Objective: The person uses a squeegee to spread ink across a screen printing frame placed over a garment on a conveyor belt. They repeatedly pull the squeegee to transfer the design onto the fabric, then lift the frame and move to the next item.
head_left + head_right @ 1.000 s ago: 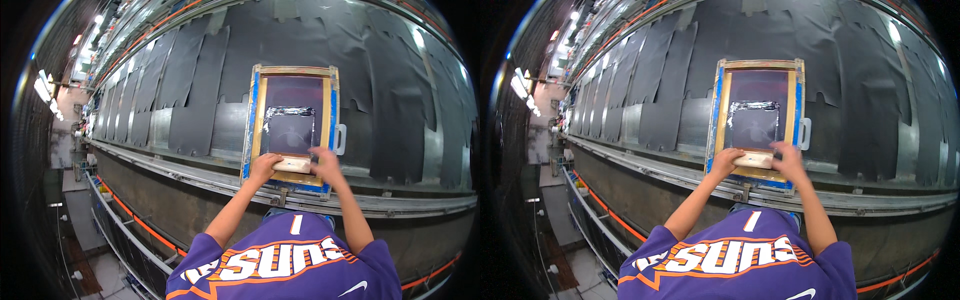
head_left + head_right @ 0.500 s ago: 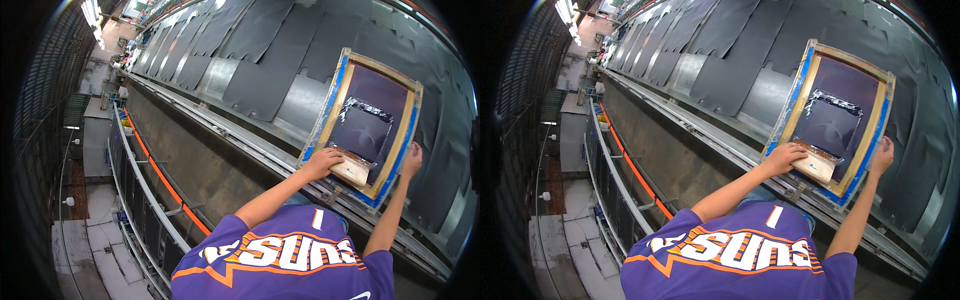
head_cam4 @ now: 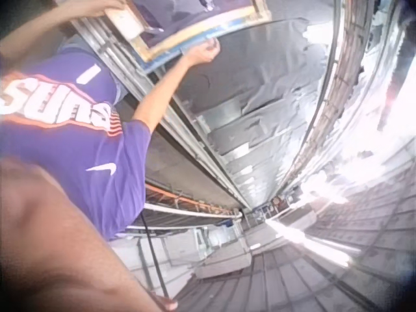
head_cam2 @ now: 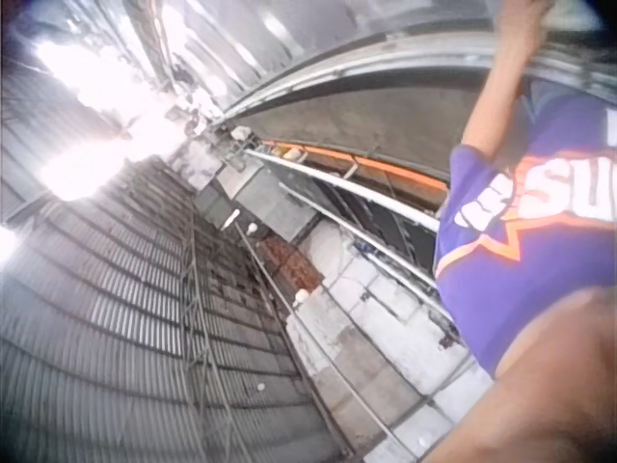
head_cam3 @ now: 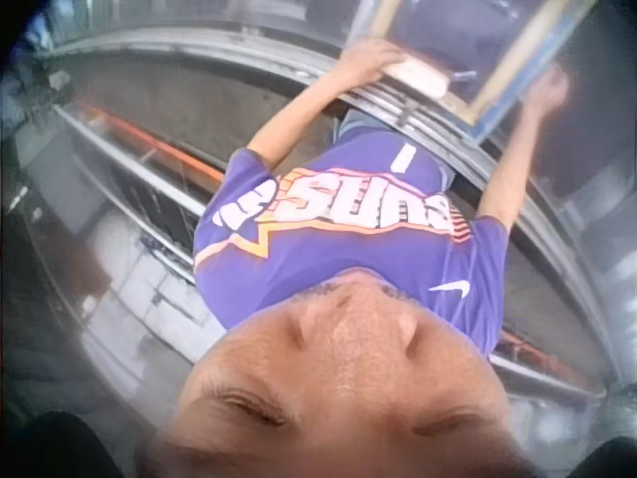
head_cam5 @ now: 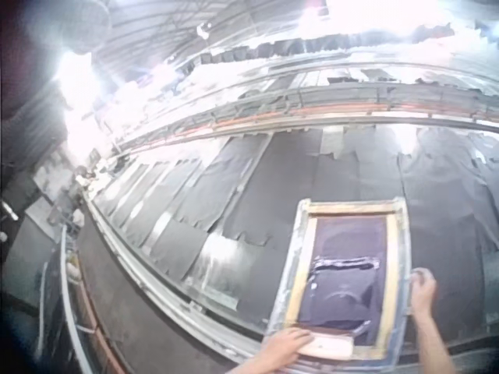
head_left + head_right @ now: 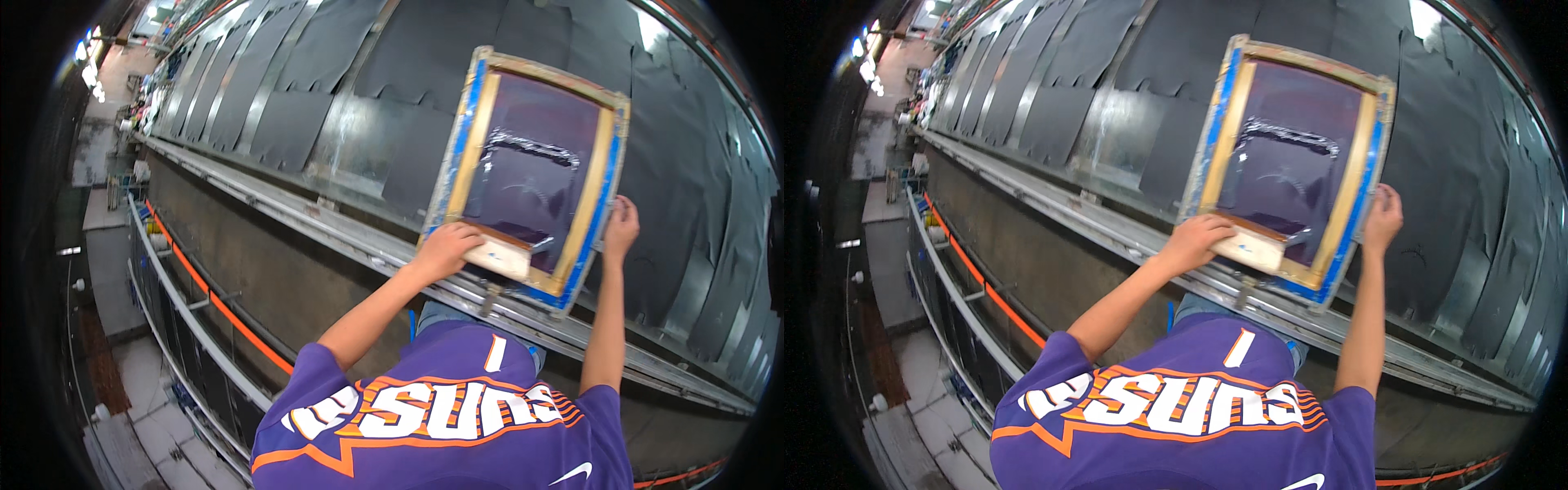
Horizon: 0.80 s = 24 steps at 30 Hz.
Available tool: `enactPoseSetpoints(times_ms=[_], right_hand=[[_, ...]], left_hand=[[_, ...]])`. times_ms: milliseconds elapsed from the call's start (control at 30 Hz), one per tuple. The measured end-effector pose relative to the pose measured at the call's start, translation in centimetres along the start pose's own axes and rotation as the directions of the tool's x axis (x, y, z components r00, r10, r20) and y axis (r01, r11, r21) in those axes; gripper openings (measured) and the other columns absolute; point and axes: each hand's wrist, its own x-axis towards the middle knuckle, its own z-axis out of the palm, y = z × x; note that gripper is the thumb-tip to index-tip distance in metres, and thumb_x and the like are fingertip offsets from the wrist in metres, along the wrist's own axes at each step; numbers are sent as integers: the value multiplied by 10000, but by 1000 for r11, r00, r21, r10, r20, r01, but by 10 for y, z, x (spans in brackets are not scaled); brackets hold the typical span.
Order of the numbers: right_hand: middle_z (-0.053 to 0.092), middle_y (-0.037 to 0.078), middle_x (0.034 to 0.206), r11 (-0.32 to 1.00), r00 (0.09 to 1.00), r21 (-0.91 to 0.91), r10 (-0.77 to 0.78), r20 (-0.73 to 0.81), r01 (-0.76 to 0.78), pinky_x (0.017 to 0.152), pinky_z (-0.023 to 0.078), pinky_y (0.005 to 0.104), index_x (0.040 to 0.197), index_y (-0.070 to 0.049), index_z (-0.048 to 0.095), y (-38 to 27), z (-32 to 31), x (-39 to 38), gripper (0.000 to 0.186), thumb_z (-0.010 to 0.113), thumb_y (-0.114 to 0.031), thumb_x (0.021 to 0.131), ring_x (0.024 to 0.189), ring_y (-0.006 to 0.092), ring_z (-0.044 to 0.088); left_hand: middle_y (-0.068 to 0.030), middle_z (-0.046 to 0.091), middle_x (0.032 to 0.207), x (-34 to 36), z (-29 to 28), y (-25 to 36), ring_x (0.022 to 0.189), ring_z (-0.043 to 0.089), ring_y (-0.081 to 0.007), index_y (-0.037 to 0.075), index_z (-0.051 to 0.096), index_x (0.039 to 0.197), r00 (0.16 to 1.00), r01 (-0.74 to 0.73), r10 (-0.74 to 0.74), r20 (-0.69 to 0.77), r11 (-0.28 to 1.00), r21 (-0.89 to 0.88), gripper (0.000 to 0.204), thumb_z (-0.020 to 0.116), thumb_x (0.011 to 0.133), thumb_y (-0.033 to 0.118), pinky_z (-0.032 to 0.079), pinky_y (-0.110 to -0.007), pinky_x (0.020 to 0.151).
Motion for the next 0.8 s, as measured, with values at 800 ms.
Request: enactPoseSetpoints(times_ms=[800], right_hand=[[659, 219, 1076, 945, 980, 260, 188, 71, -200, 844, 515, 510, 1200, -75, 564, -82, 66, -62, 260, 570, -148, 950, 984, 440, 638]], left_hand=[[-95, 629, 1022, -1, -54, -46, 980, 604, -339, 131, 721, 1094, 989, 117, -142, 38, 919, 376, 476, 676, 653, -43, 480, -433, 852]])
